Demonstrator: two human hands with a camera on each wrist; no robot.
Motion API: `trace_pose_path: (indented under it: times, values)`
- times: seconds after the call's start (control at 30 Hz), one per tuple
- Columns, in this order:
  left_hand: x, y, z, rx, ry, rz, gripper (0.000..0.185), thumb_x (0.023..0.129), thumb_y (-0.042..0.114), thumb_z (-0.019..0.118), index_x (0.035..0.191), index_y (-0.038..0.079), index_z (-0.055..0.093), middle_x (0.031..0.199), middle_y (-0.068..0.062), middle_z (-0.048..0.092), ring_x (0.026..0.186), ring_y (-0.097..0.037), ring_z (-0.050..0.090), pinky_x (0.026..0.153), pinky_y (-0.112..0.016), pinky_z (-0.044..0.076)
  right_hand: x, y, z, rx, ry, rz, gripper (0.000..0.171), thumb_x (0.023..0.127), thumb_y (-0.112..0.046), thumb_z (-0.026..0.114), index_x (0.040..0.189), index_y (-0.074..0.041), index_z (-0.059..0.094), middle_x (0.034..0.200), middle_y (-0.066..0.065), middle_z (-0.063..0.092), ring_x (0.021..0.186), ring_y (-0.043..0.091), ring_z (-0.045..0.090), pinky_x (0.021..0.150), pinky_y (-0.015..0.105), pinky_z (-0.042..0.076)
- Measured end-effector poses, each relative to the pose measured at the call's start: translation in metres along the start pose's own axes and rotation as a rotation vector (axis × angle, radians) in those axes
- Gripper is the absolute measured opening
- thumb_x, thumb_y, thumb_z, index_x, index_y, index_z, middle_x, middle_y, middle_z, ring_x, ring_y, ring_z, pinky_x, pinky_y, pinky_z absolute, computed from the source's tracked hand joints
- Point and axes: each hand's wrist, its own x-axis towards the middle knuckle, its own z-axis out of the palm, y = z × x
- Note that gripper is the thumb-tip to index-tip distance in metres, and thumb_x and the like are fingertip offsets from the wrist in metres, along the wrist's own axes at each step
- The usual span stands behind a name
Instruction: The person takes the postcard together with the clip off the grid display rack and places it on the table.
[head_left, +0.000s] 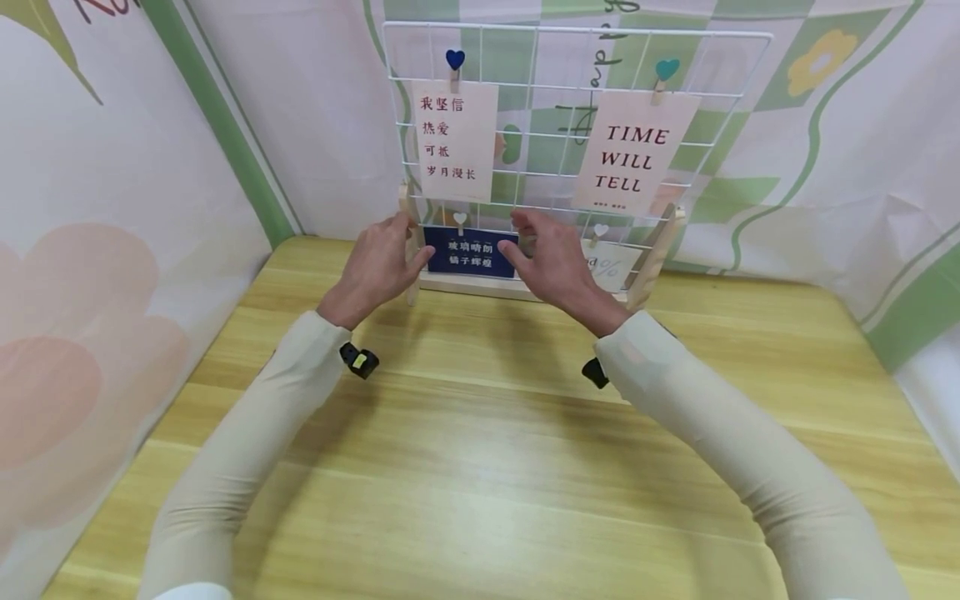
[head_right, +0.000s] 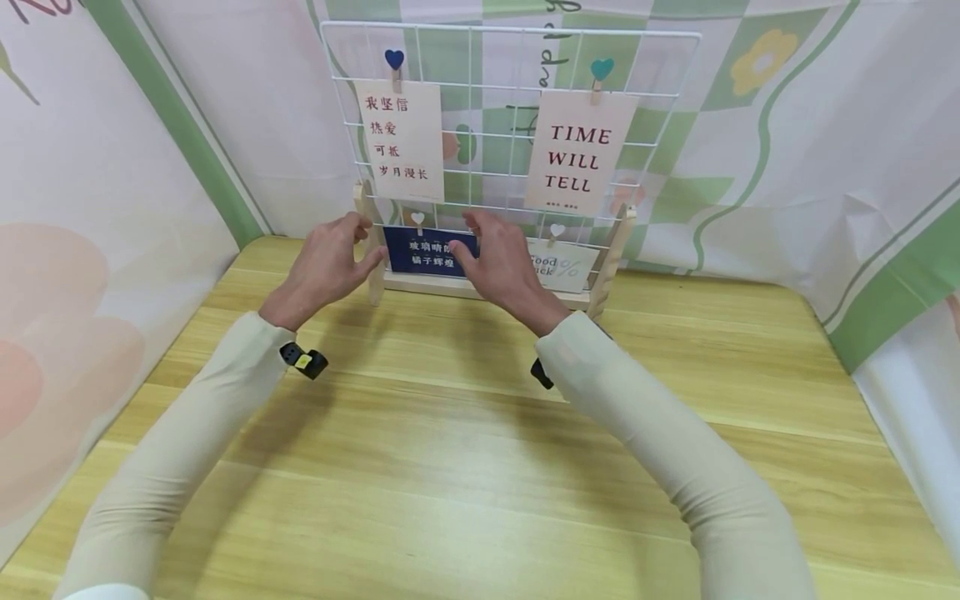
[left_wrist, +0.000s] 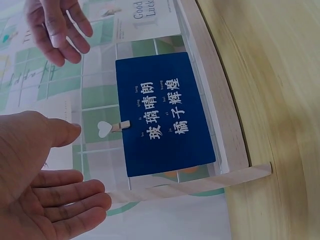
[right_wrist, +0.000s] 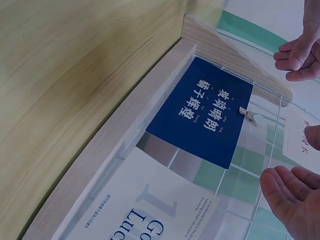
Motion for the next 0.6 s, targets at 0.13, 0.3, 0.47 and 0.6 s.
trace_pose_path:
  times: [0.13, 0.3, 0.47, 0.6]
  values:
    - [0.0021, -0.0006, -0.0008, 0.0, 0.004, -0.001, 0.044, 0.095, 0.027, 0.066, 0.122, -0.005, 0.054, 0.118, -0.024, 0.066, 0.081, -0.03, 0.066, 0.065, -0.036, 0.053, 0.0017, -0.0006, -0.0002, 0.01, -0.006, -0.003, 0.048, 0.096, -0.024, 0.065, 0.136, -0.002, 0.052, 0.131, 0.017, 0.062, 0.12, 0.03, 0.06, 0.1, 0.043, 0.05]
    - [0.0046, -0.0018, -0.0009, 0.002, 0.019, 0.013, 0.042, 0.095, 0.026, 0.066, 0.121, -0.005, 0.054, 0.118, -0.024, 0.066, 0.086, -0.032, 0.067, 0.069, -0.038, 0.055, 0.0046, -0.001, -0.0007, 0.013, -0.001, -0.006, 0.047, 0.096, -0.023, 0.064, 0.137, -0.002, 0.051, 0.132, 0.018, 0.062, 0.121, 0.03, 0.06, 0.101, 0.042, 0.049]
    - [0.006, -0.0007, -0.0017, 0.009, 0.023, 0.013, 0.041, 0.095, 0.025, 0.066, 0.12, -0.005, 0.054, 0.117, -0.024, 0.066, 0.086, -0.032, 0.067, 0.069, -0.038, 0.054, 0.0076, -0.002, -0.0011, 0.026, 0.008, -0.015, 0.047, 0.096, -0.022, 0.065, 0.136, -0.002, 0.052, 0.131, 0.019, 0.062, 0.119, 0.03, 0.06, 0.101, 0.041, 0.05]
    - [0.0065, 0.0003, -0.003, 0.01, 0.014, 0.005, 0.042, 0.095, 0.026, 0.066, 0.12, -0.005, 0.054, 0.116, -0.024, 0.067, 0.083, -0.031, 0.066, 0.068, -0.037, 0.053, 0.0094, -0.0039, -0.001, 0.026, 0.007, -0.013, 0.046, 0.095, -0.022, 0.065, 0.135, -0.002, 0.052, 0.13, 0.019, 0.062, 0.118, 0.03, 0.061, 0.1, 0.041, 0.05]
